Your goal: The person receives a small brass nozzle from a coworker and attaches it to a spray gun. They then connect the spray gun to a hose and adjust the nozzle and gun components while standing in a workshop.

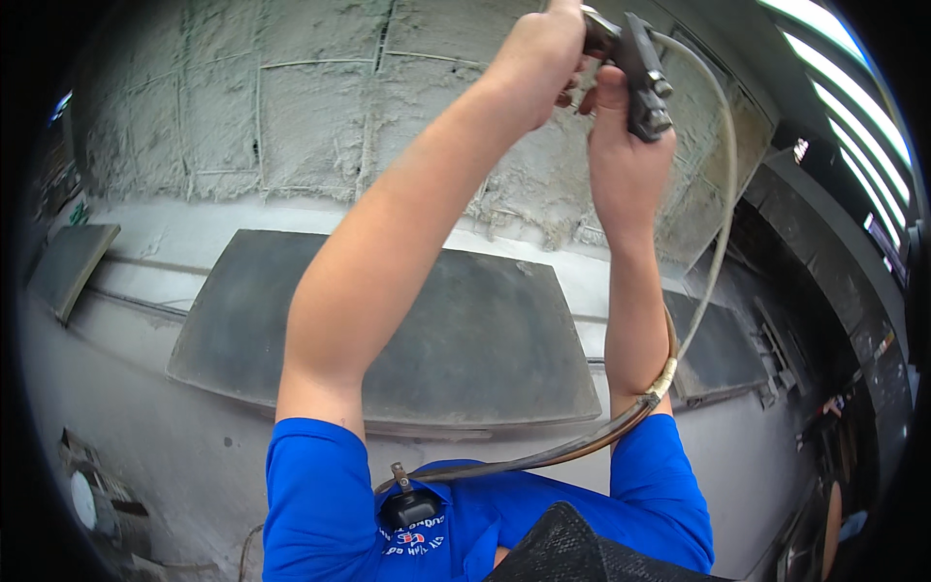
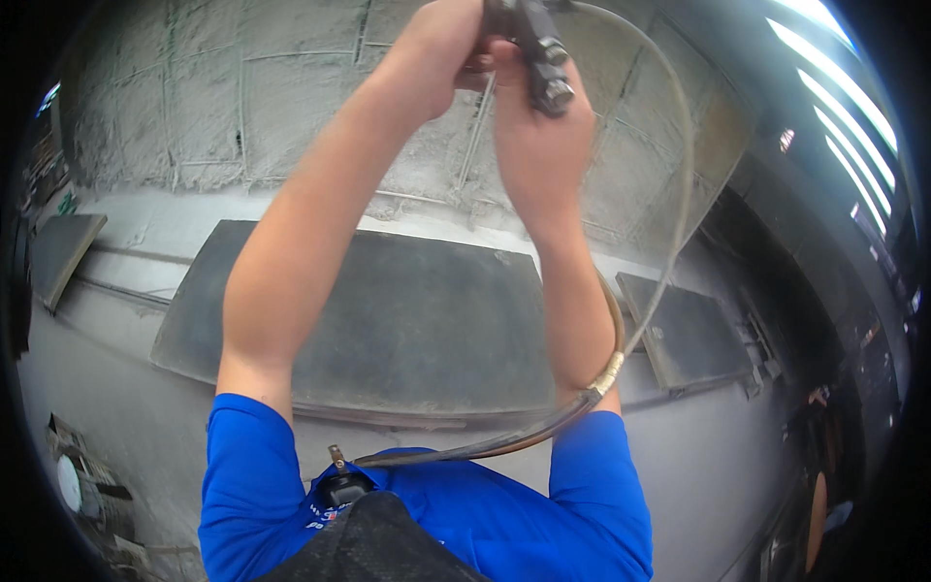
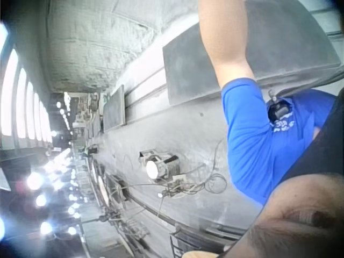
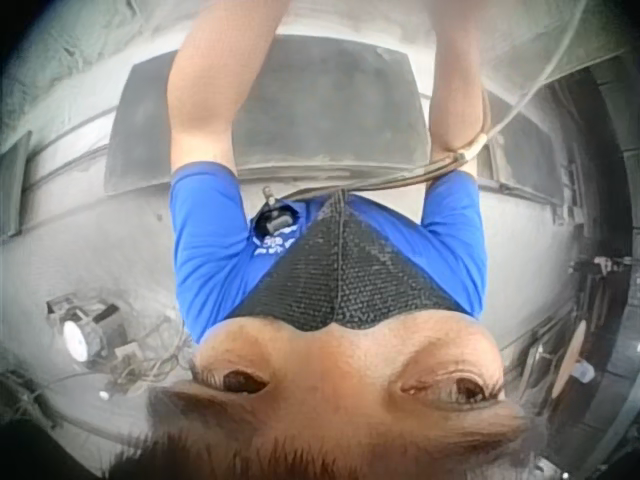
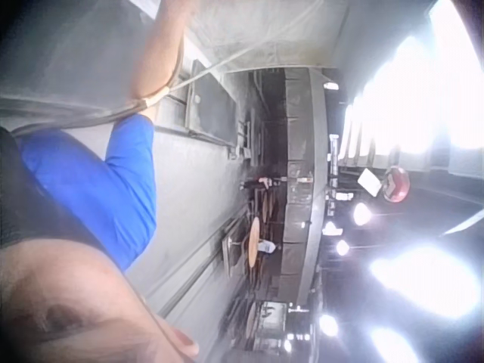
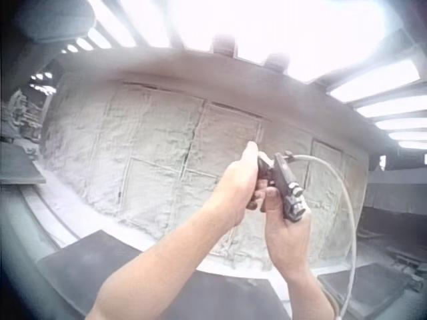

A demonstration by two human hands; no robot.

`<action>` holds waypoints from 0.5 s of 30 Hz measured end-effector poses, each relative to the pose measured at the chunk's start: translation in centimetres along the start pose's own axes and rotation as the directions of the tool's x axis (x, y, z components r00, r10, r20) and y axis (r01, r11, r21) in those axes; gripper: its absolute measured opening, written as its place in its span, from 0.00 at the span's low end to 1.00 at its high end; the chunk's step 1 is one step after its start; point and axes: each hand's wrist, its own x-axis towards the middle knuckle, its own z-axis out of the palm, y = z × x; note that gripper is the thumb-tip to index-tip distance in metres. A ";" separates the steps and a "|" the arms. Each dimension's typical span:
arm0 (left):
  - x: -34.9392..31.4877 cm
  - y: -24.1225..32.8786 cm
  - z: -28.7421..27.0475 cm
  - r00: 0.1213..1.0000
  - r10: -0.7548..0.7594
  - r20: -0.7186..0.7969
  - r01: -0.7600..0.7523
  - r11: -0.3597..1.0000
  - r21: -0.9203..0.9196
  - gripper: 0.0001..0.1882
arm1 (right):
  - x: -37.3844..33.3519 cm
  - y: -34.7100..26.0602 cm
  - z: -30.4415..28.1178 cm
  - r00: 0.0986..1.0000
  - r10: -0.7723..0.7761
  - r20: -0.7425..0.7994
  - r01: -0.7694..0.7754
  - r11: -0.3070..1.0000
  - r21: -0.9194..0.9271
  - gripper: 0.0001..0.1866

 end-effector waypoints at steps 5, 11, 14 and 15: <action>1.1 0.1 -0.5 0.999 0.042 0.013 -0.042 0.999 -0.013 0.23 | -0.3 -0.8 0.3 0.986 0.149 0.072 -0.157 0.980 0.125 0.23; 1.1 -0.4 0.4 0.973 0.232 0.008 -0.231 0.971 -0.062 0.26 | 0.0 -1.5 0.6 0.994 0.101 0.045 -0.108 0.972 0.209 0.26; 0.4 -0.5 1.1 0.953 0.283 -0.111 -0.289 0.956 -0.047 0.28 | -0.1 -1.7 0.3 0.981 0.171 0.091 -0.187 0.958 0.217 0.24; 0.4 -0.2 1.1 0.969 0.221 -0.108 -0.226 0.974 -0.034 0.28 | -0.1 -1.7 0.4 0.983 0.157 0.093 -0.174 0.959 0.224 0.25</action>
